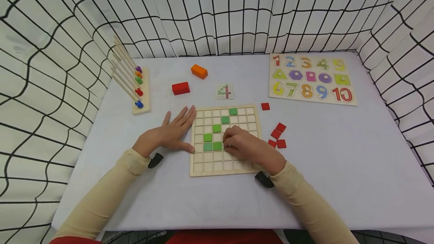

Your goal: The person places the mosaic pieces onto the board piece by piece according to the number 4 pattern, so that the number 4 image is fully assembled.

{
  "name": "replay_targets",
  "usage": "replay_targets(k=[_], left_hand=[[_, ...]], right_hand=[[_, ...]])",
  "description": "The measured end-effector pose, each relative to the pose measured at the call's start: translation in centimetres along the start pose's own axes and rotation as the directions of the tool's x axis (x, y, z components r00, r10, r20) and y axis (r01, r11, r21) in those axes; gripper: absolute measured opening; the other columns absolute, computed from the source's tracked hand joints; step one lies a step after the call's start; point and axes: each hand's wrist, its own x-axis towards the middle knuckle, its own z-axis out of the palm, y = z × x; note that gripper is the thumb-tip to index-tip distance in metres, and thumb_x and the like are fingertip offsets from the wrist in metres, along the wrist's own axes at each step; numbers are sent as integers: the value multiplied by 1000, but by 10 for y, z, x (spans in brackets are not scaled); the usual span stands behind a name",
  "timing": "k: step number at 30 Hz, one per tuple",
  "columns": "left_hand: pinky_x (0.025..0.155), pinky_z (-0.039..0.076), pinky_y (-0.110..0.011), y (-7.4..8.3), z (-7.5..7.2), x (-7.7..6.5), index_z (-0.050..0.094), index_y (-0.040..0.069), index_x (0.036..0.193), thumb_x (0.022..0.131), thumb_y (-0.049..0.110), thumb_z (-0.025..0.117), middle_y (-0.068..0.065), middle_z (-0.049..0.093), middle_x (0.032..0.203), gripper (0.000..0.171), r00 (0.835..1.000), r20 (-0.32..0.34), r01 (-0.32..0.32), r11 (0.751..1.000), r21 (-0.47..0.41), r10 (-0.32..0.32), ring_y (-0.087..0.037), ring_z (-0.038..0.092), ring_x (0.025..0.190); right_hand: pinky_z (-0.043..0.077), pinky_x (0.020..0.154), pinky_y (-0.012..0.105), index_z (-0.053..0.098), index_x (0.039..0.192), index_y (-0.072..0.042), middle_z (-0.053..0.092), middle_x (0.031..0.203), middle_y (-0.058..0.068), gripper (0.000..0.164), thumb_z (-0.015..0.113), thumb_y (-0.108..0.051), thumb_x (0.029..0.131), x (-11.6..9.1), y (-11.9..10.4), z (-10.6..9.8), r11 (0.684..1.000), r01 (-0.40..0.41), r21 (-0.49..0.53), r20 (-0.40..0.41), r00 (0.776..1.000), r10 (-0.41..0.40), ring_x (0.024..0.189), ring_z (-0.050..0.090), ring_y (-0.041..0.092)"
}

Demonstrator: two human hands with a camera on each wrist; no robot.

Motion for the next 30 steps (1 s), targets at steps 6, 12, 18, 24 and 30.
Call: replay_targets(k=[6, 12, 18, 24, 30], left_hand=[[128, -18, -71, 1, 0, 0, -14, 17, 172, 83, 73, 78, 0, -23, 181, 140, 1000, 1, -2, 1000, -4, 2, -28, -24, 168], [128, -17, -72, 1, -2, -1, -13, 15, 172, 84, 73, 77, -2, -22, 181, 139, 1000, -1, 0, 1000, -6, 0, -30, -23, 168], [128, -15, -74, 4, -5, -7, -11, 12, 172, 85, 75, 75, -5, -20, 182, 138, 1000, 2, -16, 1000, -22, 16, -32, -20, 169], [128, -14, -74, 6, -7, -8, -14, 13, 172, 86, 72, 76, -4, -21, 181, 137, 1000, 5, -10, 1000, 10, 10, -32, -21, 168], [128, -14, -74, 7, -9, -9, -14, 13, 171, 86, 72, 76, -5, -21, 181, 137, 1000, 2, -8, 999, 31, 8, -32, -21, 168]], right_hand=[[64, 83, 30, 81, 93, -3, 72, 113, 14, 11, 88, 0, 85, -7, 2, -5, 999, -20, 28, 41, 999, 19, 102, 71, 24], [66, 83, 34, 82, 100, -2, 71, 120, 16, 16, 88, 0, 85, -17, 5, -18, 998, -56, 36, 19, 998, 55, 98, 76, 24], [66, 83, 35, 83, 107, -3, 71, 124, 15, 21, 88, -2, 87, -32, 9, -34, 980, -195, 28, 40, 980, 194, 100, 74, 24], [66, 81, 37, 83, 101, -4, 73, 119, 13, 17, 88, 1, 85, -46, 18, -45, 975, -223, 1, -13, 975, 223, 103, 74, 25], [67, 79, 38, 84, 99, -3, 75, 116, 12, 19, 89, 4, 83, -58, 25, -51, 976, -215, -33, -41, 976, 214, 100, 74, 24]])
